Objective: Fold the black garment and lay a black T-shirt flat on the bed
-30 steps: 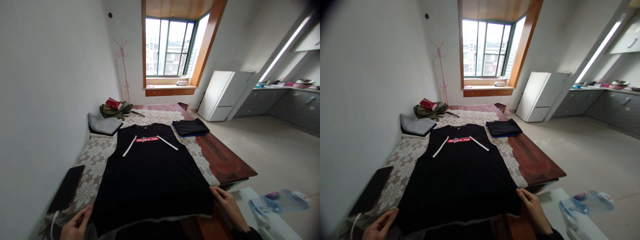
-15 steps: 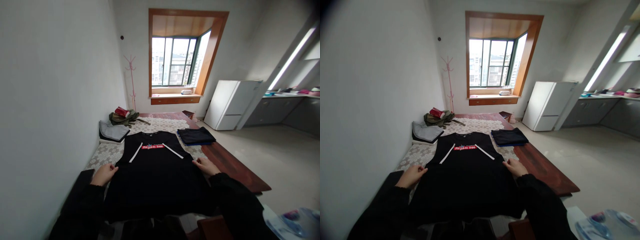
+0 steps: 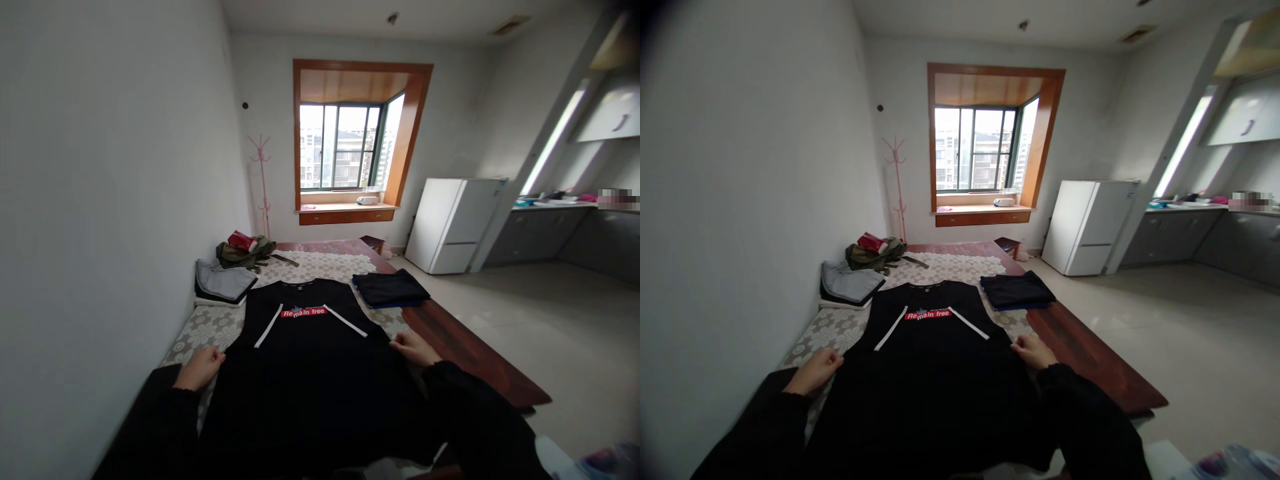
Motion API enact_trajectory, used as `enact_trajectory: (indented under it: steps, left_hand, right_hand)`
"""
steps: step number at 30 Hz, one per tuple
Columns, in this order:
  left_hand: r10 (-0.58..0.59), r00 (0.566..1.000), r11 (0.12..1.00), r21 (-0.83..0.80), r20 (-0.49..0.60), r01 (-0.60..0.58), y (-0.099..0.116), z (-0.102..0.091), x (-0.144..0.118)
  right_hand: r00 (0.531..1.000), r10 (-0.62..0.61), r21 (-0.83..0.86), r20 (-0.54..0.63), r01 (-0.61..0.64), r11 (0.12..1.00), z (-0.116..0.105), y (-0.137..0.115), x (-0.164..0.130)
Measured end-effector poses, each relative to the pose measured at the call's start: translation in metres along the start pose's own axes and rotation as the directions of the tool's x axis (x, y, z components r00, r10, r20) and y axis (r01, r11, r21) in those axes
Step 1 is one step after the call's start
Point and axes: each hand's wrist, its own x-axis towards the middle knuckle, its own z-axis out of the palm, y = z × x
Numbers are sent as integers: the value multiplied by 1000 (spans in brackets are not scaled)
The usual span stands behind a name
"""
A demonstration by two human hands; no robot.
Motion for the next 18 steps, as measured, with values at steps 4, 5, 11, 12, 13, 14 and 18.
enact_trajectory:
  steps: [4,5,11,12,13,14,18]
  left_hand:
    - [24,999,999,29,36,-25,-2,-4,-2]
    - [31,999,999,40,45,-33,-2,-6,1]
    - [26,999,993,115,46,-31,20,-14,35]
    - [23,999,992,124,40,-28,25,-13,40]
    - [20,999,991,133,33,-24,30,-11,43]
    - [16,1000,990,141,25,-20,34,-8,45]
    - [5,1000,986,164,9,-7,37,0,45]
  right_hand:
    - [998,-19,-33,54,21,999,-6,0,0]
    - [998,-21,-43,63,24,999,-9,-2,3]
    - [998,-16,-103,56,22,994,-23,-27,40]
    - [998,-11,-115,55,17,993,-21,-33,46]
    - [998,-6,-127,56,13,992,-19,-38,50]
    - [998,-2,-139,61,11,990,-16,-43,53]
    - [997,8,-182,82,7,983,-6,-48,53]
